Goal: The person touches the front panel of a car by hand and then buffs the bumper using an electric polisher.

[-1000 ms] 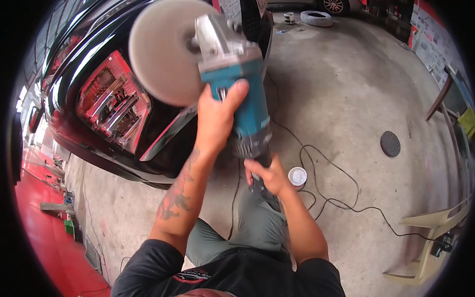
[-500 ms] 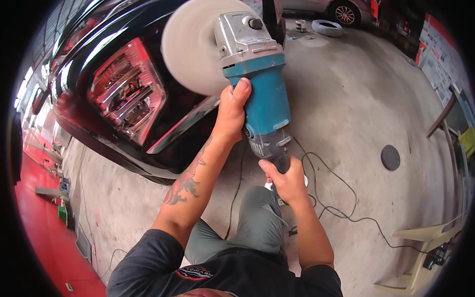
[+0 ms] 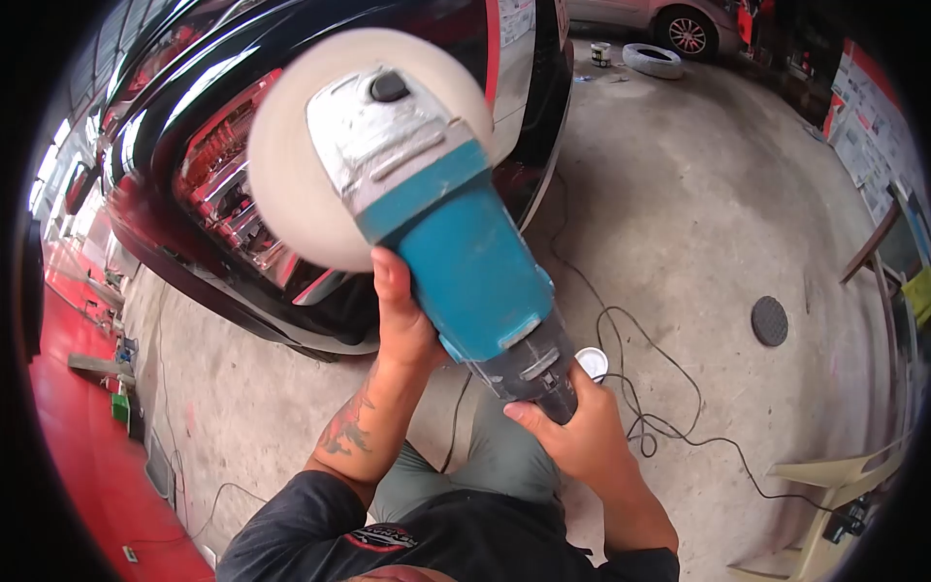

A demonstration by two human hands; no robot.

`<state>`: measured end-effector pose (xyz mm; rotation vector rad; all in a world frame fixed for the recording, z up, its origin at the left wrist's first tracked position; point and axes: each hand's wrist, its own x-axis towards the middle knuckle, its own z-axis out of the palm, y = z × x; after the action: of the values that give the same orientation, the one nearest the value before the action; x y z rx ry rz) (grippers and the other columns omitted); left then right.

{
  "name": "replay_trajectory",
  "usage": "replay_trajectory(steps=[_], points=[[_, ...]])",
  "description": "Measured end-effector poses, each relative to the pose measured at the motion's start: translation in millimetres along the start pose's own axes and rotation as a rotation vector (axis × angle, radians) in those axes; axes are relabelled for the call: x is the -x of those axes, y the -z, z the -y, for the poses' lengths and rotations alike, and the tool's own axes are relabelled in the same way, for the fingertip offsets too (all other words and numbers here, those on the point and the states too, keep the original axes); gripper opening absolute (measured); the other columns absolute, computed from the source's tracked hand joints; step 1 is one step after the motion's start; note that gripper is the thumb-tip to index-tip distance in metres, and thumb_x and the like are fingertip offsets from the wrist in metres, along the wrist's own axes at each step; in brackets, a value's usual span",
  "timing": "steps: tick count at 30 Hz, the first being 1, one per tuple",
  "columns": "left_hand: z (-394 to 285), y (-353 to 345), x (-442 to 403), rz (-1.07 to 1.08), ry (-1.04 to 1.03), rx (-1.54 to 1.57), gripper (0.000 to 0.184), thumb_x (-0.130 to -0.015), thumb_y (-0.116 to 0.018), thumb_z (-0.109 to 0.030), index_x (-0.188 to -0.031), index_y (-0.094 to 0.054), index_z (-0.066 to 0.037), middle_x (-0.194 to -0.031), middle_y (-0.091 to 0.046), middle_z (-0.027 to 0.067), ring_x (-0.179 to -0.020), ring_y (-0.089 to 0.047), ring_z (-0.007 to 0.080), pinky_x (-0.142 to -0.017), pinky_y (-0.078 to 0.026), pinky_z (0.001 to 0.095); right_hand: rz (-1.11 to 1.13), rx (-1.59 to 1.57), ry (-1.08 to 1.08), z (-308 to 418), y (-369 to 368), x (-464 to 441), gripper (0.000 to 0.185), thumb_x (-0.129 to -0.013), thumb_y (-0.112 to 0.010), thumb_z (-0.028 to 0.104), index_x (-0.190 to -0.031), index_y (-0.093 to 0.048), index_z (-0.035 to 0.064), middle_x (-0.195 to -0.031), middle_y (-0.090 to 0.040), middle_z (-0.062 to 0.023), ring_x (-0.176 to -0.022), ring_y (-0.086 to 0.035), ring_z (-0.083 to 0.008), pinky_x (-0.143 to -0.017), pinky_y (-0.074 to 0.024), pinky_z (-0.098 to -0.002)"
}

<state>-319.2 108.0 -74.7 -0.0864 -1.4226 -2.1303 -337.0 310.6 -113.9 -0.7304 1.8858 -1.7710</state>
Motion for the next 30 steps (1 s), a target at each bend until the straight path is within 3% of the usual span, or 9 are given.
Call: replay_trajectory(steps=[3,7,12,16,17,18,22,27,30], points=[[-11,0,-3,0.040,0.032,-0.092,0.094,-0.087,-0.048,-0.078,-0.139,-0.045,0.000,-0.128,-0.060,0.0138,-0.111,-0.063,0.0237,-0.095,-0.053,0.0401,0.026,-0.009,0.003,9,3,-3,0.055,-0.081,-0.083,0.031,-0.119,-0.060,-0.0020,-0.100,-0.071,-0.0128,-0.093,-0.067,-0.0181,-0.086,-0.0509,-0.0329],[-23,-17,11,-0.128,-0.104,-0.107,0.092,-0.088,-0.046,-0.078,-0.138,-0.047,-0.001,-0.125,-0.061,0.0126,-0.110,-0.063,0.0232,-0.095,-0.053,0.0388,0.107,0.071,0.002,14,16,-3,0.057,-0.080,-0.084,0.033,-0.119,-0.060,-0.0022,-0.101,-0.071,-0.0129,-0.095,-0.067,-0.0182,-0.086,-0.0507,-0.0330],[-4,-23,-13,-0.014,-0.028,-0.100,0.083,-0.093,-0.047,-0.071,-0.138,-0.046,-0.001,-0.126,-0.060,0.0129,-0.111,-0.063,0.0232,-0.096,-0.053,0.0393,0.018,0.060,-0.002,7,31,-10,0.058,-0.079,-0.085,0.034,-0.117,-0.061,-0.0032,-0.097,-0.070,-0.0118,-0.091,-0.065,-0.0180,-0.084,-0.0510,-0.0334],[28,-44,-70,0.140,0.051,-0.041,0.075,-0.095,-0.050,-0.065,-0.129,-0.052,0.002,-0.114,-0.065,0.0128,-0.100,-0.067,0.0218,-0.088,-0.056,0.0378,-0.103,-0.090,-0.102,3,47,-28,0.044,-0.082,-0.082,0.032,-0.104,-0.062,-0.0008,-0.081,-0.065,-0.0041,-0.072,-0.059,-0.0112,-0.066,-0.0488,-0.0280],[33,-51,-82,0.140,0.076,0.024,0.065,-0.095,-0.055,-0.059,-0.119,-0.056,0.002,-0.103,-0.066,0.0093,-0.089,-0.066,0.0172,-0.079,-0.056,0.0339,-0.176,-0.079,0.023,-6,46,-36,0.038,-0.084,-0.080,0.030,-0.101,-0.061,0.0009,-0.074,-0.060,-0.0006,-0.062,-0.054,-0.0076,-0.056,-0.0444,-0.0259],[37,-58,-93,0.141,0.099,0.088,0.056,-0.096,-0.060,-0.053,-0.110,-0.060,0.001,-0.092,-0.067,0.0058,-0.078,-0.066,0.0127,-0.070,-0.056,0.0299,-0.192,-0.091,0.004,-8,48,-40,0.038,-0.085,-0.080,0.029,-0.101,-0.061,0.0008,-0.074,-0.060,-0.0005,-0.062,-0.054,-0.0075,-0.056,-0.0444,-0.0259],[42,-58,-102,0.182,0.109,0.068,0.057,-0.096,-0.060,-0.053,-0.112,-0.060,0.002,-0.094,-0.067,0.0067,-0.080,-0.065,0.0130,-0.072,-0.055,0.0302,-0.203,-0.093,-0.058,-3,49,-45,0.040,-0.084,-0.079,0.028,-0.103,-0.060,-0.0011,-0.079,-0.063,-0.0022,-0.068,-0.057,-0.0093,-0.062,-0.0469,-0.0267],[35,-40,-67,0.110,-0.022,0.089,0.072,-0.091,-0.063,-0.061,-0.121,-0.055,0.004,-0.104,-0.066,0.0094,-0.089,-0.066,0.0152,-0.078,-0.055,0.0306,-0.159,0.004,-0.020,4,46,-32,0.039,-0.082,-0.081,0.022,-0.106,-0.062,-0.0012,-0.082,-0.066,-0.0047,-0.074,-0.062,-0.0122,-0.069,-0.0504,-0.0289],[31,-26,-47,0.031,-0.085,0.105,0.079,-0.089,-0.062,-0.065,-0.125,-0.053,0.005,-0.109,-0.066,0.0109,-0.093,-0.066,0.0168,-0.080,-0.056,0.0312,-0.115,0.072,0.120,0,40,-32,0.042,-0.080,-0.082,0.020,-0.111,-0.063,-0.0011,-0.090,-0.071,-0.0085,-0.081,-0.066,-0.0148,-0.075,-0.0522,-0.0312]])
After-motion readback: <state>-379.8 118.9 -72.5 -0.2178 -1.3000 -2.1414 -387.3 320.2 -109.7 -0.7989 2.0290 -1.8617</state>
